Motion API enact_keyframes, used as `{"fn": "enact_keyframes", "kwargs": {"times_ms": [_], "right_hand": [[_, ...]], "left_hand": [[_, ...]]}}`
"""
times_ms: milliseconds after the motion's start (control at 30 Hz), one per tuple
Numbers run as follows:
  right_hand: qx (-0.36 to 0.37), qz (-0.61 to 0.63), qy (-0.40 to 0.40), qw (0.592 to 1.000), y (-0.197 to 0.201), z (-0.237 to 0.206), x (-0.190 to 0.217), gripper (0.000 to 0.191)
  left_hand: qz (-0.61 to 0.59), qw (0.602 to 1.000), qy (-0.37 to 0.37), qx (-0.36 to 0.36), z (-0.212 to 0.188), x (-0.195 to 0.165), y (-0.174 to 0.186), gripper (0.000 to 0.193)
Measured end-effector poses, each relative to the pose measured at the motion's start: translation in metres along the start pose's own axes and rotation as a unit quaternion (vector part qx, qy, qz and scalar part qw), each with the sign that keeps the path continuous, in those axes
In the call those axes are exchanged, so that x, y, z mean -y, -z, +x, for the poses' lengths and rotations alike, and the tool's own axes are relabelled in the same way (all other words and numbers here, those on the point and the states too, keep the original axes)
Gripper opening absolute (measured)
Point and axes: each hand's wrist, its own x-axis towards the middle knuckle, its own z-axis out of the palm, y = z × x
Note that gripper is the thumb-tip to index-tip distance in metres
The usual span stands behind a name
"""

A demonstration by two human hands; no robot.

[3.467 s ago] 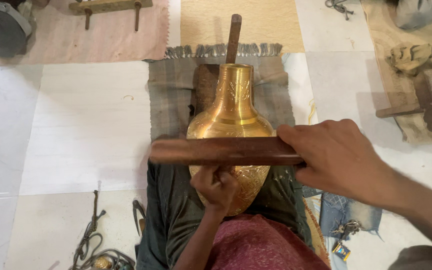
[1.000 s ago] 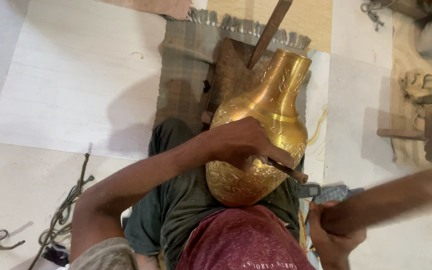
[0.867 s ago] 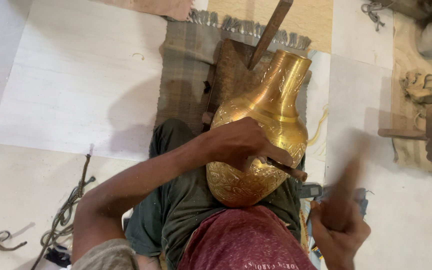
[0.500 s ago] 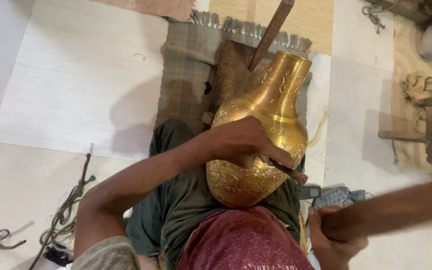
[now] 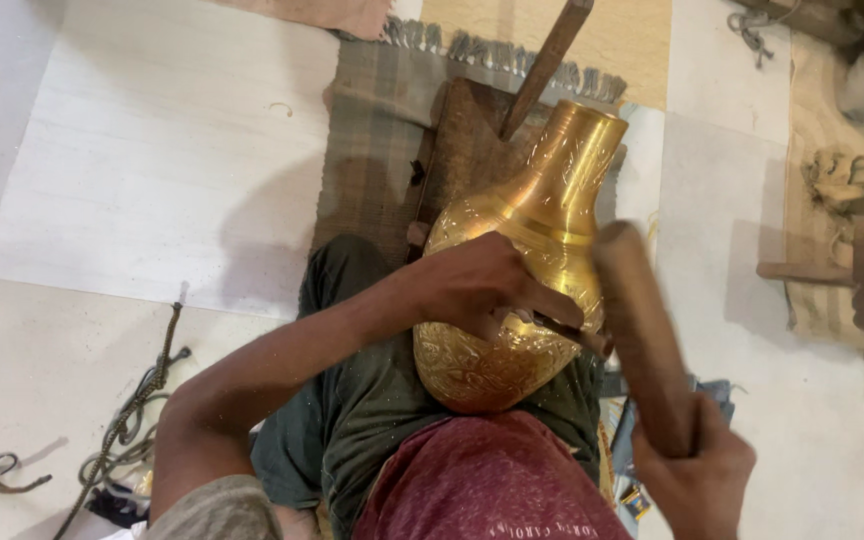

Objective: The person sits on the floor and engraves a brass vase using a metal chisel and a wooden mallet. They repeatedly strike the chisel to carve decorative patterns into the vase surface.

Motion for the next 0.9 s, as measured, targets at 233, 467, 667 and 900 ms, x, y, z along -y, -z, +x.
{"fn": "enact_keyframes", "kwargs": {"times_ms": [233, 467, 667, 900], "right_hand": [[0.04, -0.046, 0.005, 0.998, 0.01, 0.007, -0.007, 0.024], [-0.023, 0.351, 0.071, 0.934, -0.004, -0.012, -0.027, 0.032], [-0.072, -0.012, 0.096, 0.993, -0.016, -0.001, -0.04, 0.029], [0.01, 0.175, 0.052, 0.983, 0.007, 0.013, -0.009, 0.024]], "left_hand": [[-0.051, 0.997, 0.013, -0.048, -0.008, -0.003, 0.004, 0.1], [-0.066, 0.993, -0.021, -0.097, -0.002, 0.005, -0.002, 0.091], [-0.032, 0.997, 0.0, -0.076, -0.004, 0.006, -0.005, 0.086], [-0.048, 0.994, 0.001, -0.097, -0.011, 0.006, -0.004, 0.087]]}}
